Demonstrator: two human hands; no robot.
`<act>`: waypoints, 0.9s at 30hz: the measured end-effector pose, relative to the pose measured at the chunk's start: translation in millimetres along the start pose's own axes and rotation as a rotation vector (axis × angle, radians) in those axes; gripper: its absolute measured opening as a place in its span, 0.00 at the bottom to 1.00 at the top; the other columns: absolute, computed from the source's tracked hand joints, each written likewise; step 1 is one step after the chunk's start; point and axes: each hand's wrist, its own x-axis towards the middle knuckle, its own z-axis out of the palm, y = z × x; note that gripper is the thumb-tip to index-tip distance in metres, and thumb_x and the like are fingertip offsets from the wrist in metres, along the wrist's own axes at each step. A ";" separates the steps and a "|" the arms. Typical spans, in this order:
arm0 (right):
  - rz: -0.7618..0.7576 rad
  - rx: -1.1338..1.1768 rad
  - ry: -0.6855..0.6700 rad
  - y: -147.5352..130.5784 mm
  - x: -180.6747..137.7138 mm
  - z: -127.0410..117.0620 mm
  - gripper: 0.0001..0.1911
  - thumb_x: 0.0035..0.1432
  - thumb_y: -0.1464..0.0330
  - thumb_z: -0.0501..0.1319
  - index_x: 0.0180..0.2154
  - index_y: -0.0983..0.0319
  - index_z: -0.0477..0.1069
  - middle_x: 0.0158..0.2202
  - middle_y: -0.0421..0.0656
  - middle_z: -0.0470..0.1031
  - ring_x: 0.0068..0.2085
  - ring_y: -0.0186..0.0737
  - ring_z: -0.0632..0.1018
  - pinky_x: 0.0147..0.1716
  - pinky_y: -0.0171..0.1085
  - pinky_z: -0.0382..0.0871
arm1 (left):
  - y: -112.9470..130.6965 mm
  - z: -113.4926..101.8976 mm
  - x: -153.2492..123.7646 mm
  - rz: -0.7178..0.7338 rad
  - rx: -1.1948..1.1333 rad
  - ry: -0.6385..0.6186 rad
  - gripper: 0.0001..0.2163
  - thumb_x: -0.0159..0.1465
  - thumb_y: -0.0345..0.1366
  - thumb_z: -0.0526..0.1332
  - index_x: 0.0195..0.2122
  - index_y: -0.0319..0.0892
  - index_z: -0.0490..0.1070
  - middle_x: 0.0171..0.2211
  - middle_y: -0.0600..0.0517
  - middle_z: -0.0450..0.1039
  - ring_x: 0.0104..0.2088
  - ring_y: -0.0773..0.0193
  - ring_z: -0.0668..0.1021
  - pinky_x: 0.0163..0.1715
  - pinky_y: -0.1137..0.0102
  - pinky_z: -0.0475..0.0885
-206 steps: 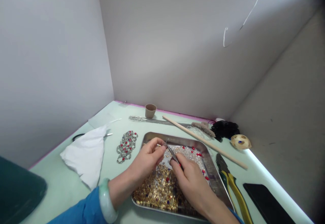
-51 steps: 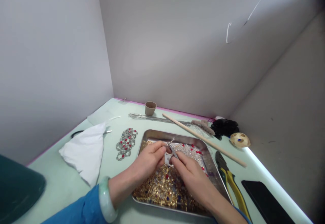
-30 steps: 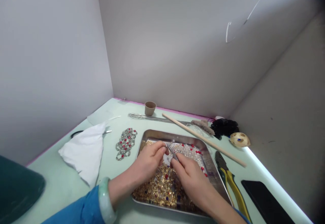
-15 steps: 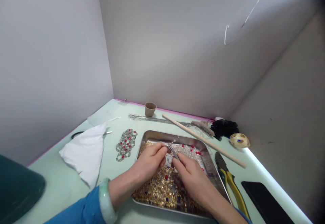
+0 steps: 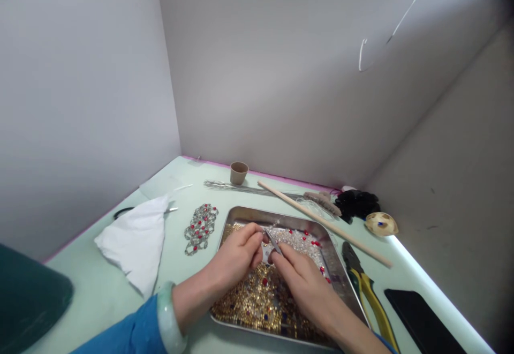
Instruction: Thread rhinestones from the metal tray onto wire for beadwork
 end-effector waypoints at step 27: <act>-0.018 -0.149 0.034 0.4 1.8 -3.0 0.15 0.62 0.62 0.45 0.25 0.60 0.56 0.23 0.39 0.65 0.26 0.36 0.66 0.26 0.35 0.52 | 4.3 1.7 -1.2 -0.033 -0.073 -0.016 0.13 0.63 0.45 0.48 0.33 0.41 0.62 0.16 0.60 0.58 0.11 0.75 0.56 0.11 0.76 0.52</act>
